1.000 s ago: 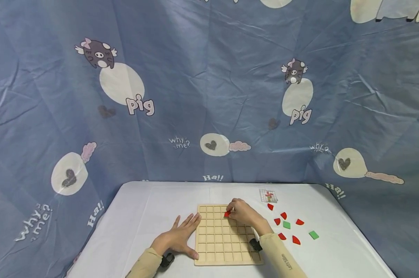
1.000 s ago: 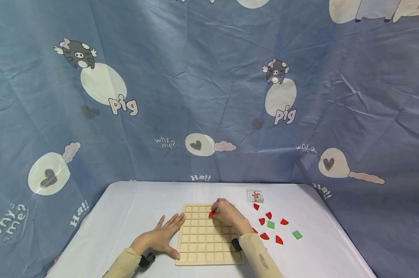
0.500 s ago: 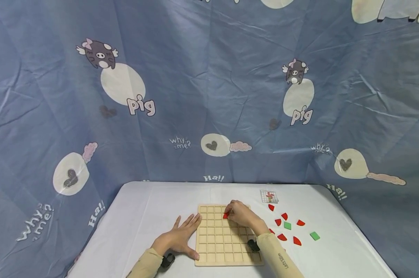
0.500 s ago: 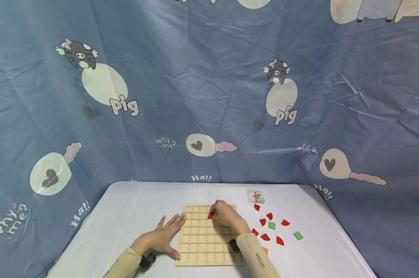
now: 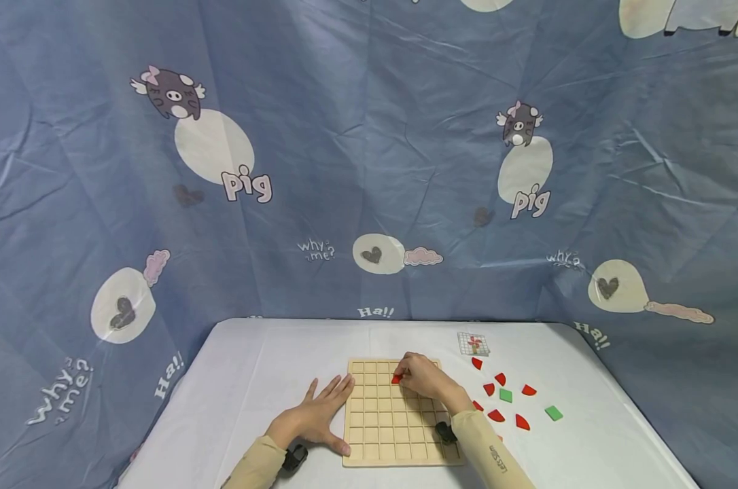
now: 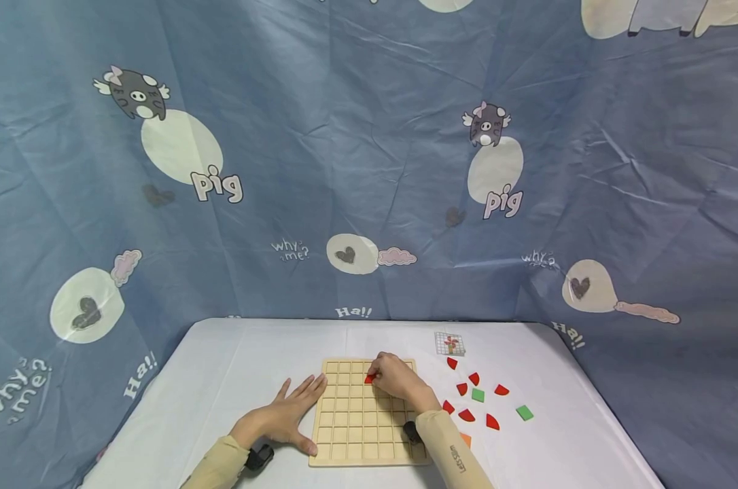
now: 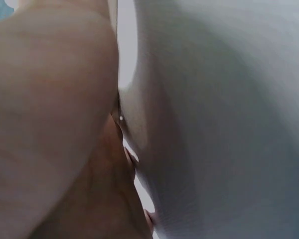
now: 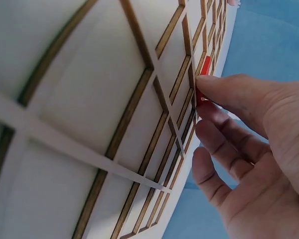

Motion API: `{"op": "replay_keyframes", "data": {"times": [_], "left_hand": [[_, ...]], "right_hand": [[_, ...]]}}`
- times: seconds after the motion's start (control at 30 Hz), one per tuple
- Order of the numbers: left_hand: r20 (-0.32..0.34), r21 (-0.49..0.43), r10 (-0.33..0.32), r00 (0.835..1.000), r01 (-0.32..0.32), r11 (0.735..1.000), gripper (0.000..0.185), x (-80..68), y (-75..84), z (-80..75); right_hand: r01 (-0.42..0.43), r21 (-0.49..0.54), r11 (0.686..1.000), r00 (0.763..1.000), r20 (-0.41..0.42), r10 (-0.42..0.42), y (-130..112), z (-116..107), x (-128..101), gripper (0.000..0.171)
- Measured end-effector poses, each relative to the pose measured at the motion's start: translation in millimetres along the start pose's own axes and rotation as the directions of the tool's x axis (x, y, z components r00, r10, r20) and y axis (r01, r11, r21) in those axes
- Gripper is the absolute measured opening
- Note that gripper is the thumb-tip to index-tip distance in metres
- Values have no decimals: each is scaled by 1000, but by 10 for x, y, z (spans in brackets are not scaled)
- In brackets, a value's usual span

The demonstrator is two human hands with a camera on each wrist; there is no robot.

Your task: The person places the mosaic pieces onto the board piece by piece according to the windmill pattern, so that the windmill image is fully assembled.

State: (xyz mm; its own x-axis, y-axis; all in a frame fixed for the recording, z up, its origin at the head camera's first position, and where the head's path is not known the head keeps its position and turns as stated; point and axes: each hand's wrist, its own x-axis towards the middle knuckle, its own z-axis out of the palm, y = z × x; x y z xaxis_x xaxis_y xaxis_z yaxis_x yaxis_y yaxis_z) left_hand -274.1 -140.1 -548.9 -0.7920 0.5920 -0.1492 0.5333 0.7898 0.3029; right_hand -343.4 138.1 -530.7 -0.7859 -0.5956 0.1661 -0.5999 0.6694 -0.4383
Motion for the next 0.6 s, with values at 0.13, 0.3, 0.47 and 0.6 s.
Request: {"op": "replay_keyframes", "data": {"times": [0.13,0.3,0.47,0.6], "left_hand": [[-6,-1,3,1000,-3,1000,128,3,-5,6],[-13,3,13,1000,-13,1000,127,1,-6,3],[-18,5,18,1000,-17,1000,128,4,-12,4],[-12,11,21,1000,-21,1000,128,11,-20,15]], "right_hand": [[6,1,1000,1000,-14,-6,5,11,-8,12],[-16,19,1000,1000,-24,16,6,17,-2,13],[-30,35,999,999,-29,31,17,29,-1,13],[-24,27,999,999,-40,25,42,50,-17,13]]}}
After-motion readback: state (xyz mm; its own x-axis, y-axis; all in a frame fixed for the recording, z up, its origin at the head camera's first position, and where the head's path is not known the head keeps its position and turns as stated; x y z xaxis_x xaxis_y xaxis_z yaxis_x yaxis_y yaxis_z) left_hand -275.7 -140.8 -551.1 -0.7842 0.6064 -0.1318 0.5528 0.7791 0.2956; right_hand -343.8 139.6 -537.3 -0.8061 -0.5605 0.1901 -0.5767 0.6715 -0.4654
